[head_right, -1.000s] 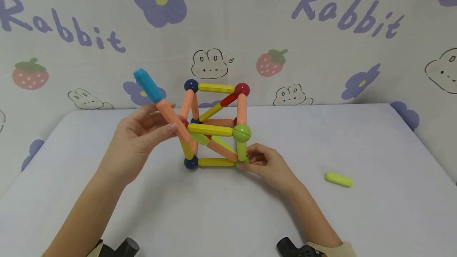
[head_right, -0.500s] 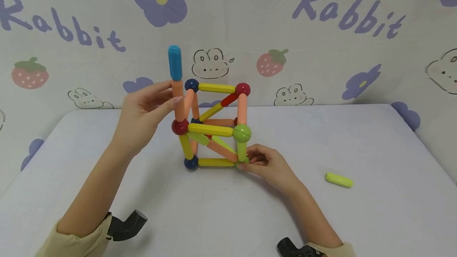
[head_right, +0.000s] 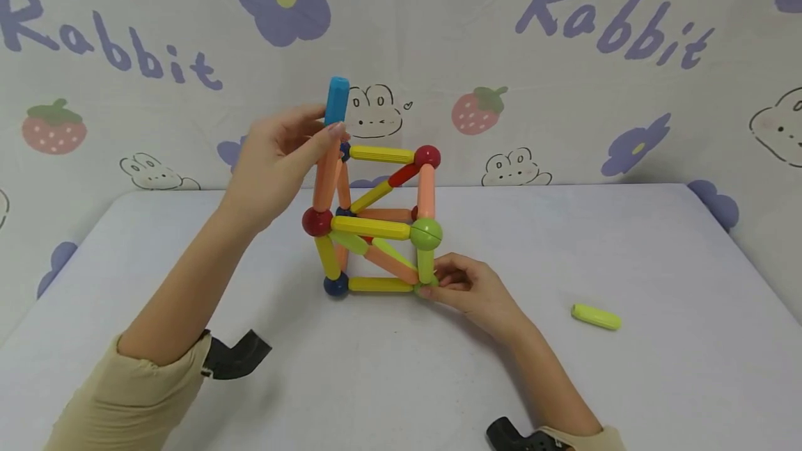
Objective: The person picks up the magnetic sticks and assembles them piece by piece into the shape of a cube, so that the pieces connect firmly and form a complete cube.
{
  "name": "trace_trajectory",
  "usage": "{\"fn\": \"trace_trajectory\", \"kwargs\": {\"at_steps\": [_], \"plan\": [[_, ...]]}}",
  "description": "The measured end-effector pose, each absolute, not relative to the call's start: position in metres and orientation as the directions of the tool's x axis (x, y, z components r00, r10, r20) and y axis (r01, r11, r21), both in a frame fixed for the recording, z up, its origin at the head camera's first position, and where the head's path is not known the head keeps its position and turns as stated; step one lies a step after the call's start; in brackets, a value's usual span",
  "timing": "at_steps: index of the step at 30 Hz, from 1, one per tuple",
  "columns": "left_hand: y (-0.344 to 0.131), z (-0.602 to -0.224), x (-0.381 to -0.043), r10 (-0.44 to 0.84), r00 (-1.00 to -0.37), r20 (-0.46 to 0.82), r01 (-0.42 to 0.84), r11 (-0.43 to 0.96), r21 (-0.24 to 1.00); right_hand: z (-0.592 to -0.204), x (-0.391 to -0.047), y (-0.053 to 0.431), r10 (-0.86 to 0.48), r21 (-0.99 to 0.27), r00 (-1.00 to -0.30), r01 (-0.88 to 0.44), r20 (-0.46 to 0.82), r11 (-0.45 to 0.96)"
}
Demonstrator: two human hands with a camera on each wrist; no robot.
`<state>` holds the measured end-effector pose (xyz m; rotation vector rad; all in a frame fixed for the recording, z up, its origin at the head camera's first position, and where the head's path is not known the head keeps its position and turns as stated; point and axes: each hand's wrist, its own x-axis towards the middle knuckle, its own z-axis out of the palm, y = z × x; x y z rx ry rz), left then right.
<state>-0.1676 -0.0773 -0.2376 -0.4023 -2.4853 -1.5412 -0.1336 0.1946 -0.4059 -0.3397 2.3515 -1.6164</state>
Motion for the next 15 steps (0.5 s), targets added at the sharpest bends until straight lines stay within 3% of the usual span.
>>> {"fn": "trace_trajectory", "kwargs": {"at_steps": [7, 15], "plan": [[-0.06, -0.229, -0.186, 0.207, -0.926, 0.315, 0.375, 0.439, 0.816, -0.406, -0.133, 0.194, -0.342, -0.941, -0.936, -0.036, -0.087, 0.337], [-0.033, -0.227, -0.203, 0.326, -0.943, 0.069, 0.273, 0.637, 0.721, -0.405, -0.133, 0.195, -0.351, -0.944, -0.933, -0.045, -0.077, 0.326]]}}
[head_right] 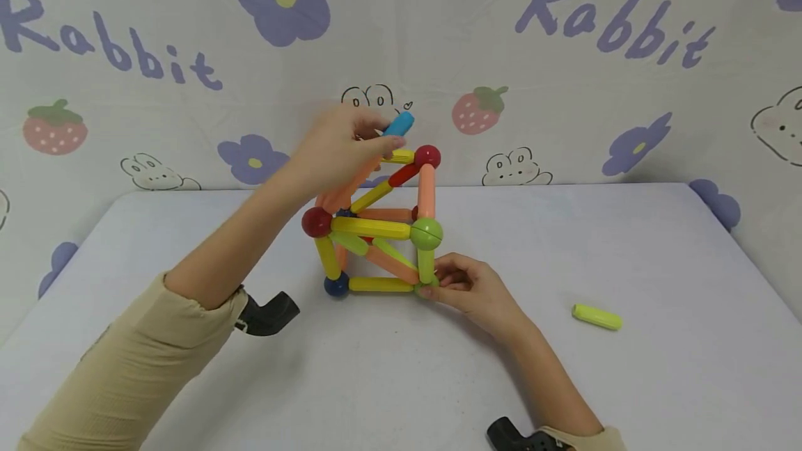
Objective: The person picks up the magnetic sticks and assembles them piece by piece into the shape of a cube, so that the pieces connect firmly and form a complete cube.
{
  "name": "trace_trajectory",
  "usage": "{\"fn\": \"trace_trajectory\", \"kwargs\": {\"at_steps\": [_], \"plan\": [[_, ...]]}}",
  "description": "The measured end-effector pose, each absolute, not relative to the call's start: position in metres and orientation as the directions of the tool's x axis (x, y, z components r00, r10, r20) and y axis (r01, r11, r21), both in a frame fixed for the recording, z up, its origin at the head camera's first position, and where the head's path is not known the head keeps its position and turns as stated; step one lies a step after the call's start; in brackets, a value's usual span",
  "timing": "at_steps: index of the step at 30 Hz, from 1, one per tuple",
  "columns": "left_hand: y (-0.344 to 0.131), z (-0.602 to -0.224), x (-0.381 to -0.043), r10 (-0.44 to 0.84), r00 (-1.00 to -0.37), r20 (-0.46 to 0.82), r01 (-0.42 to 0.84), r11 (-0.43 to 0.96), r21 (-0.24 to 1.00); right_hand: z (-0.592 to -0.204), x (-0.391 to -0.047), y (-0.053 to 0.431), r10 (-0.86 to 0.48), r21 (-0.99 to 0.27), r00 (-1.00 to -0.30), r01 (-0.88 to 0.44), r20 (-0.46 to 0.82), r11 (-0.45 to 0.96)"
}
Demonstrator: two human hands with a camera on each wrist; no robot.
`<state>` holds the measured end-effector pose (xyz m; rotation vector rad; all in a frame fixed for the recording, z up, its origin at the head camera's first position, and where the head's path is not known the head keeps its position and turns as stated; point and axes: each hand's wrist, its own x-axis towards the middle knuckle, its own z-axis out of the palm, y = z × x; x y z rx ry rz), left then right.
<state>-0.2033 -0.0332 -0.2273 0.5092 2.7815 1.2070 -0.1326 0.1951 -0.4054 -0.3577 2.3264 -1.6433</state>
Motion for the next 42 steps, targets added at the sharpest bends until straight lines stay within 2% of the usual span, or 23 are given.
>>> {"fn": "trace_trajectory", "kwargs": {"at_steps": [5, 12, 29, 42], "plan": [[-0.016, -0.224, -0.21, 0.339, -0.939, -0.055, 0.241, 0.764, 0.598, -0.406, -0.132, 0.196, -0.355, -0.946, -0.932, -0.044, -0.077, 0.321], [-0.003, -0.226, -0.216, 0.296, -0.94, -0.173, 0.181, 0.858, 0.48, -0.407, -0.133, 0.197, -0.347, -0.945, -0.935, -0.041, -0.078, 0.324], [0.002, -0.227, -0.217, 0.264, -0.943, -0.202, 0.176, 0.912, 0.37, -0.406, -0.132, 0.196, -0.35, -0.948, -0.934, -0.046, -0.071, 0.316], [-0.007, -0.229, -0.222, 0.26, -0.924, -0.28, 0.088, 0.857, 0.508, -0.407, -0.132, 0.195, -0.353, -0.952, -0.933, -0.041, -0.072, 0.303]]}}
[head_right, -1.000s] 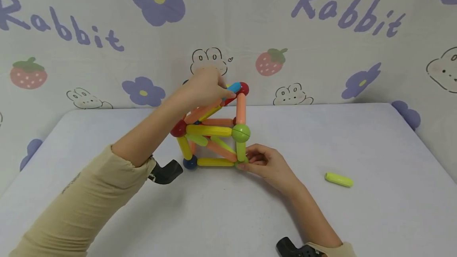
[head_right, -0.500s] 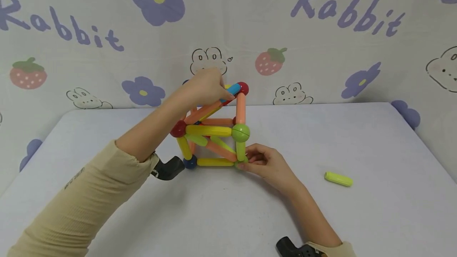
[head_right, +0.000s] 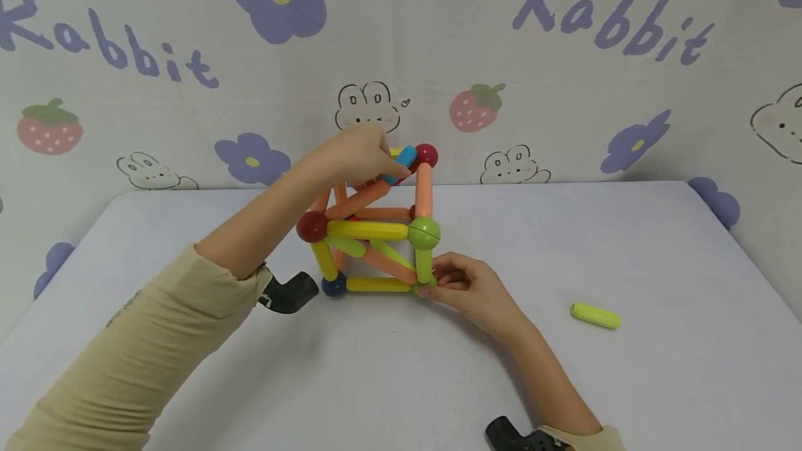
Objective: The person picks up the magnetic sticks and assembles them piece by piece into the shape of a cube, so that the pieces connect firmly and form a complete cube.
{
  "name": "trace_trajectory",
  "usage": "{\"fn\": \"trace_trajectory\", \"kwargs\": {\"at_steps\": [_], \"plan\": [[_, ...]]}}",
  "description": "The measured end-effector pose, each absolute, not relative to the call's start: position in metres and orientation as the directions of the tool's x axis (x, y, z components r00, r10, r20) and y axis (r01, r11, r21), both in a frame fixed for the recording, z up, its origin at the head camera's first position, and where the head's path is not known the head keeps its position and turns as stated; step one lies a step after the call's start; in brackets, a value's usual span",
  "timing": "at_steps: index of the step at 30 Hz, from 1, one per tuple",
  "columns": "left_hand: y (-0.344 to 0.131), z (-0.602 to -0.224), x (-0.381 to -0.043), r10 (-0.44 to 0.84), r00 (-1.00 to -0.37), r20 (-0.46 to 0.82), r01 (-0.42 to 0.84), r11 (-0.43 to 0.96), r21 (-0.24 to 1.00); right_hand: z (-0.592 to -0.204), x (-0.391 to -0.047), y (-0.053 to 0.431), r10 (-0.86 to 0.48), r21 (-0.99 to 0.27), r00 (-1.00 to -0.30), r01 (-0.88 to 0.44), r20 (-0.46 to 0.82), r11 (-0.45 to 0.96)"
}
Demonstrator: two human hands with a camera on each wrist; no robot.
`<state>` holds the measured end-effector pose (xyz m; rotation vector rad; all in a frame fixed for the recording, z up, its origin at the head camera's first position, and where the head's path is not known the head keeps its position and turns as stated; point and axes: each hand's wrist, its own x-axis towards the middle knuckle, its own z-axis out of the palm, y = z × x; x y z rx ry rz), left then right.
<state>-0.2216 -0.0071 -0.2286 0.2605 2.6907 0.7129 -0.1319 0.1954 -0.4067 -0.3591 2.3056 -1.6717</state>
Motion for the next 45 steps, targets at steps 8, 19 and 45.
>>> {"fn": "trace_trajectory", "kwargs": {"at_steps": [8, 19, 45], "plan": [[-0.015, -0.222, -0.219, 0.31, -0.91, -0.275, 0.102, 0.81, 0.577, -0.406, -0.131, 0.196, -0.351, -0.952, -0.934, -0.045, -0.069, 0.304], [-0.036, -0.207, -0.214, 0.344, -0.893, -0.29, 0.047, 0.712, 0.701, -0.407, -0.131, 0.196, -0.352, -0.947, -0.933, -0.045, -0.074, 0.318], [-0.114, -0.222, -0.137, 0.048, -0.986, 0.16, 0.167, 0.346, 0.923, -0.408, -0.13, 0.197, -0.329, -0.927, -0.94, -0.04, -0.092, 0.374]]}}
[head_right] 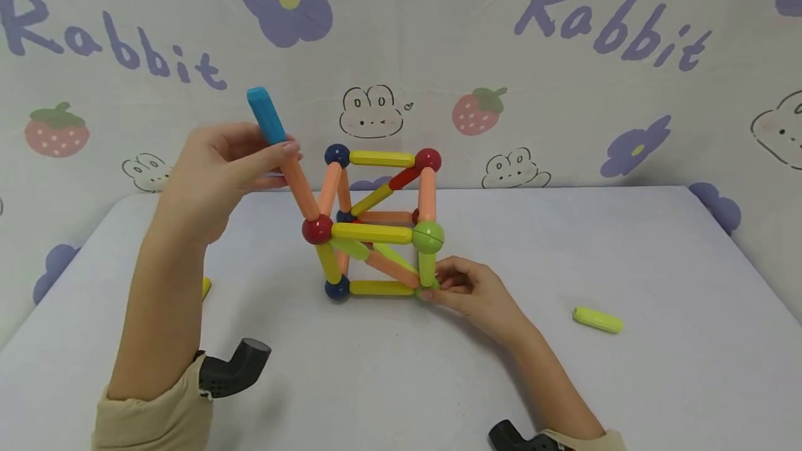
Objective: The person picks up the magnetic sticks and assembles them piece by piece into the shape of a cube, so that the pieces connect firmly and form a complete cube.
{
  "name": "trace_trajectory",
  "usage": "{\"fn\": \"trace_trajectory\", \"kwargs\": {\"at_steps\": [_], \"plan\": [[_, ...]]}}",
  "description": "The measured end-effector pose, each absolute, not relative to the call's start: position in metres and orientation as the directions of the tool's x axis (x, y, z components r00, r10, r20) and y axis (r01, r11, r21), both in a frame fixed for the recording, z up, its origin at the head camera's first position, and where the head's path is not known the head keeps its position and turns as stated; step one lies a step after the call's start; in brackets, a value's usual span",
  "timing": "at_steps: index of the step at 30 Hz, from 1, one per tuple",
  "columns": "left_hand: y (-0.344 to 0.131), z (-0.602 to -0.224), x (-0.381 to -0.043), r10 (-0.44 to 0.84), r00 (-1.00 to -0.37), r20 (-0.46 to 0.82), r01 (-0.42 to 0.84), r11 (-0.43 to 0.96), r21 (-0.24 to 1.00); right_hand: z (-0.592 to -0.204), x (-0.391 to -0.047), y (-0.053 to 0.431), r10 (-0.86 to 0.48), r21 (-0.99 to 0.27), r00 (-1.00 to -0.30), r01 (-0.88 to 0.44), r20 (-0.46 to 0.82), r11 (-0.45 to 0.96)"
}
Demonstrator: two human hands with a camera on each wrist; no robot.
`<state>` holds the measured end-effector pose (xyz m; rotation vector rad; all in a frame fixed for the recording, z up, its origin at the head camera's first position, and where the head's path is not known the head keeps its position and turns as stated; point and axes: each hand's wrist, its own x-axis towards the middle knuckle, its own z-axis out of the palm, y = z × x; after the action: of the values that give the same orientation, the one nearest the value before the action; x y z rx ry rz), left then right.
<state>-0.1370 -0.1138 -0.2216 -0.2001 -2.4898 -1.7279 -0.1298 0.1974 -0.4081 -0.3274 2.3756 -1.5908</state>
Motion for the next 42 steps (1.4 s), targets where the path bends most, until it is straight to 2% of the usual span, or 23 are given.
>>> {"fn": "trace_trajectory", "kwargs": {"at_steps": [8, 17, 21, 26, 32, 39, 42], "plan": [[-0.121, -0.239, -0.14, -0.132, -0.985, 0.113, 0.082, 0.221, 0.972, -0.407, -0.132, 0.197, -0.326, -0.923, -0.94, -0.032, -0.102, 0.383], [-0.121, -0.248, -0.149, -0.176, -0.979, 0.101, 0.081, 0.121, 0.989, -0.404, -0.132, 0.196, -0.311, -0.915, -0.943, -0.018, -0.119, 0.402], [-0.117, -0.253, -0.156, -0.172, -0.977, 0.123, 0.109, 0.092, 0.99, -0.403, -0.132, 0.195, -0.305, -0.914, -0.943, -0.001, -0.135, 0.407], [-0.113, -0.257, -0.16, -0.053, -0.987, 0.154, 0.149, 0.086, 0.985, -0.402, -0.132, 0.195, -0.301, -0.916, -0.941, 0.019, -0.151, 0.4], [-0.098, -0.264, -0.159, 0.081, -0.969, 0.234, 0.245, 0.172, 0.954, -0.404, -0.131, 0.196, -0.303, -0.918, -0.939, 0.029, -0.16, 0.395], [-0.075, -0.27, -0.156, 0.15, -0.956, 0.251, 0.292, 0.465, 0.836, -0.405, -0.132, 0.197, -0.316, -0.926, -0.938, 0.015, -0.144, 0.377], [-0.069, -0.27, -0.155, 0.177, -0.954, 0.24, 0.298, 0.55, 0.78, -0.405, -0.133, 0.196, -0.321, -0.93, -0.938, 0.006, -0.133, 0.367]]}}
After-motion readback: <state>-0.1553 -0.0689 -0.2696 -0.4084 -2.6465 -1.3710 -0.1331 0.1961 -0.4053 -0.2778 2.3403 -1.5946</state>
